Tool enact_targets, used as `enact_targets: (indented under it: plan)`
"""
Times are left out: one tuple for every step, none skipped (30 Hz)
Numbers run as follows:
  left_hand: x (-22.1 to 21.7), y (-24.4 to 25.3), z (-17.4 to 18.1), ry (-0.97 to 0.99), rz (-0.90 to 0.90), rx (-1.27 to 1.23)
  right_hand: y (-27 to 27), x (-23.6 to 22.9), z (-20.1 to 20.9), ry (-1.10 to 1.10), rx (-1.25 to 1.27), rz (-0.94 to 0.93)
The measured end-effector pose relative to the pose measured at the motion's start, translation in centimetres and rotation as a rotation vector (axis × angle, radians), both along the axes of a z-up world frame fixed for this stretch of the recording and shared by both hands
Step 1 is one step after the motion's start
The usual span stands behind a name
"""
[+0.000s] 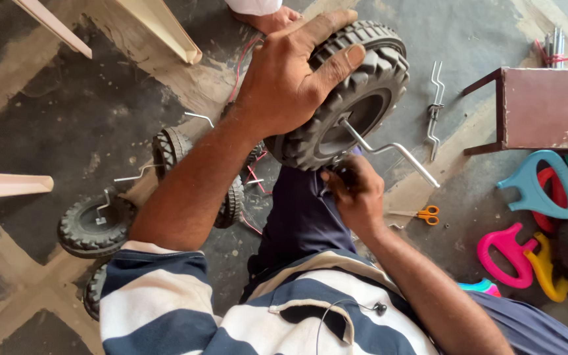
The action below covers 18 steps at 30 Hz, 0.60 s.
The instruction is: The person sits on the floor and assembles small toy wheels by inserting metal axles into the wheel hubs. They use a metal tool to tighten or secure the axle in place, repeating the process for multiple wheels.
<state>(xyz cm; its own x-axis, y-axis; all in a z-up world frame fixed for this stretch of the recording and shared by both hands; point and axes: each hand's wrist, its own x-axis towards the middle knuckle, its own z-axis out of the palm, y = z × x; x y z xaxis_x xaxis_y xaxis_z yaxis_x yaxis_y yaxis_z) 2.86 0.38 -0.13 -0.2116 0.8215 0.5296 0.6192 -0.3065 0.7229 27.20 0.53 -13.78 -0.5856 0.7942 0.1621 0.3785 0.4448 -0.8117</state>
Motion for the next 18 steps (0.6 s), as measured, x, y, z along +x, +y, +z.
enact_targets:
  plan:
    - [0.0,0.1,0.1,-0.020,-0.003,-0.036,0.3,0.3,-0.9,-0.050,0.143,0.019]
    - [0.1,0.0,0.3,-0.039,-0.005,-0.072,0.4,1.1,-1.7,0.039,0.029,0.045]
    - [0.2,-0.1,0.4,-0.059,-0.003,-0.107,0.7,2.0,-2.3,0.127,-0.085,0.078]
    - [0.2,-0.2,0.5,-0.035,-0.011,-0.090,1.2,2.8,-2.7,0.214,-0.199,0.111]
    - [0.2,-0.3,0.5,-0.013,-0.013,-0.069,2.6,3.9,-2.4,0.236,-0.318,0.058]
    - [0.2,-0.2,0.6,0.010,-0.015,-0.048,4.3,4.8,-1.4,0.256,-0.437,0.003]
    - [0.2,-0.2,0.6,0.000,-0.021,-0.064,5.9,6.1,0.5,0.237,-0.326,0.039]
    - [0.2,-0.2,0.6,-0.010,-0.026,-0.079,7.9,6.7,2.9,0.290,-0.288,0.115]
    - [0.3,0.0,0.8,-0.018,-0.038,-0.091,9.2,6.7,5.5,0.043,0.066,0.148]
    - [0.6,0.3,1.0,-0.019,-0.033,-0.101,10.6,6.7,8.8,-0.205,0.419,0.175]
    - [0.9,0.4,1.3,-0.020,-0.032,-0.113,11.2,6.1,11.7,-0.356,0.555,0.261]
    - [1.1,0.5,1.5,-0.021,-0.030,-0.126,11.5,5.2,14.2,-0.510,0.689,0.346]
    - [1.3,0.6,1.7,-0.014,-0.031,-0.126,11.2,4.2,16.0,-0.565,0.843,0.379]
    - [1.5,0.7,1.8,-0.008,-0.033,-0.127,10.6,3.1,17.2,-0.619,0.998,0.411]
    - [1.7,0.8,1.9,-0.004,-0.028,-0.128,10.1,2.0,18.0,-0.670,1.155,0.448]
    - [1.8,0.9,1.9,-0.001,-0.026,-0.133,9.6,1.1,18.8,-0.701,1.186,0.466]
    - [1.8,0.9,1.9,0.000,-0.020,-0.141,9.3,0.4,19.3,-0.729,1.216,0.489]
    - [1.8,1.0,1.9,0.002,-0.014,-0.149,9.0,-0.3,19.6,-0.758,1.245,0.511]
